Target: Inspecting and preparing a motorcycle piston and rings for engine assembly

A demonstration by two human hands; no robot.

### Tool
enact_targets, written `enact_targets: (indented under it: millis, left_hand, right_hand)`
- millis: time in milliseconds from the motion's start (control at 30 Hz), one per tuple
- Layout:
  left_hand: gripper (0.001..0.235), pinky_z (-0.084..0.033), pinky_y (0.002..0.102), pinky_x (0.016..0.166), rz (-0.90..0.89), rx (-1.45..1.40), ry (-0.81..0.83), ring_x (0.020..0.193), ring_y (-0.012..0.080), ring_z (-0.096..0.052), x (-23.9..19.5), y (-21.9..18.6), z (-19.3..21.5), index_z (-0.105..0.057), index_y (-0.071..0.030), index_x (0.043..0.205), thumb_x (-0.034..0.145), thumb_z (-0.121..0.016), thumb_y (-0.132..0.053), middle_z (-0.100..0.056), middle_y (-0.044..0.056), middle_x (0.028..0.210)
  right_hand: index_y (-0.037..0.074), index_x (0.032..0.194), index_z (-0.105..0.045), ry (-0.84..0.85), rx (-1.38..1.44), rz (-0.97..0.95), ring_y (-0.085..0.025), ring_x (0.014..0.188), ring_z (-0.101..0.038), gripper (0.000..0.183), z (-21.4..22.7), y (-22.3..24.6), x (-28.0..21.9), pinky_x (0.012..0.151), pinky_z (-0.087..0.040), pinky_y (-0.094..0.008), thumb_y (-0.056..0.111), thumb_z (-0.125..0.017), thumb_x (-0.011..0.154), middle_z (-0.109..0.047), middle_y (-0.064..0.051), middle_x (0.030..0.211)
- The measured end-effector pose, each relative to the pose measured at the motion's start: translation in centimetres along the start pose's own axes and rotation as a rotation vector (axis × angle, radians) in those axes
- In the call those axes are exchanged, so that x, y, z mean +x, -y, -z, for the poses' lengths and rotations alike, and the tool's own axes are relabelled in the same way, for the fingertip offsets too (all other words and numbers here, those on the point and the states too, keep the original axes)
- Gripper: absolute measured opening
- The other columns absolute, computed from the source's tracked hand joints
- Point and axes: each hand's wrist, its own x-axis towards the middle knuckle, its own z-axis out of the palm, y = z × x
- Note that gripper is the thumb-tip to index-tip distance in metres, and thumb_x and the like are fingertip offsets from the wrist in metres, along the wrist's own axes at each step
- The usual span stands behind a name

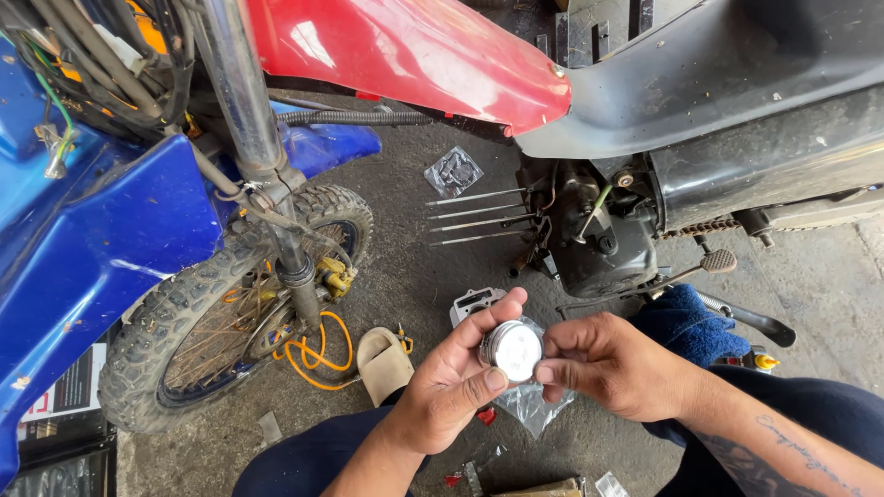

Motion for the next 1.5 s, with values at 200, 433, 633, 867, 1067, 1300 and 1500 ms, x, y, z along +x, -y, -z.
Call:
enact_targets:
  millis: [200,433,633,867,1067,1300,1500]
  left_hand:
    - [0.058,-0.041,0.050,0.120,0.051,-0.149,0.013,0.147,0.0298,-0.040,-0.1,0.3,0.6,-0.036,-0.003,0.153,0.100,-0.058,-0.005,-0.021,0.019,0.170]
    - [0.057,-0.038,0.039,0.118,0.106,0.030,0.040,0.146,0.0289,-0.043,-0.2,-2.5,-0.5,-0.043,0.001,0.150,0.098,-0.063,-0.012,-0.031,0.021,0.167]
    - [0.065,-0.056,0.030,0.088,0.169,0.047,0.021,0.111,0.0246,-0.066,-0.1,-1.9,-1.0,-0.034,0.004,0.159,0.101,-0.057,-0.013,-0.062,0.024,0.135]
    - [0.064,-0.043,0.022,0.085,0.148,0.104,-0.028,0.098,0.0106,-0.053,-0.3,-2.4,-1.5,-0.033,0.002,0.159,0.100,-0.051,-0.015,-0.056,0.013,0.132]
    - [0.064,-0.040,0.029,0.100,0.127,0.078,-0.046,0.112,0.0175,-0.056,-0.5,-2.0,-2.3,-0.038,0.001,0.154,0.091,-0.045,-0.013,-0.060,0.017,0.129]
    - [0.045,-0.055,0.037,0.090,-0.225,0.569,-0.180,0.109,0.0271,-0.064,0.7,-1.4,-4.1,-0.054,0.002,0.123,0.101,-0.059,-0.037,-0.057,0.025,0.136]
    - [0.030,-0.060,0.040,0.092,-0.302,0.903,-0.226,0.107,0.0329,-0.072,0.9,-2.0,-4.4,-0.058,0.002,0.119,0.091,-0.064,-0.010,-0.067,0.021,0.123]
  right_hand:
    - [-0.003,0.082,-0.080,0.074,0.055,0.062,-0.015,0.061,-0.069,0.019,0.6,-0.5,0.1,0.062,-0.056,-0.029,0.012,-0.075,0.091,-0.079,-0.009,0.068]
    - [-0.005,0.083,-0.075,0.167,0.168,0.064,-0.018,0.061,-0.071,0.020,1.6,-0.3,0.3,0.065,-0.058,-0.031,0.009,-0.069,0.095,-0.078,-0.013,0.068]
    - [-0.006,0.084,-0.072,0.076,0.260,0.175,-0.017,0.065,-0.069,0.020,2.1,-1.1,0.7,0.066,-0.060,-0.031,0.009,-0.068,0.096,-0.073,-0.012,0.073]
    - [-0.005,0.086,-0.072,0.006,0.269,0.236,-0.019,0.068,-0.069,0.007,1.3,-1.9,0.6,0.065,-0.058,-0.031,0.001,-0.075,0.089,-0.073,-0.012,0.078]
    - [-0.003,0.085,-0.074,0.001,0.238,0.343,-0.016,0.072,-0.069,0.011,1.1,-1.9,0.8,0.071,-0.059,-0.031,0.007,-0.075,0.090,-0.077,-0.012,0.081]
    - [0.001,0.077,-0.073,-0.089,0.252,0.395,-0.011,0.061,-0.051,0.016,0.2,-3.8,1.5,0.057,-0.044,-0.026,0.010,-0.079,0.088,-0.067,-0.004,0.070]
    - [0.000,0.076,-0.071,-0.143,0.296,0.337,-0.010,0.062,-0.053,0.015,-0.4,-4.4,1.3,0.057,-0.046,-0.025,0.007,-0.079,0.087,-0.066,-0.004,0.069]
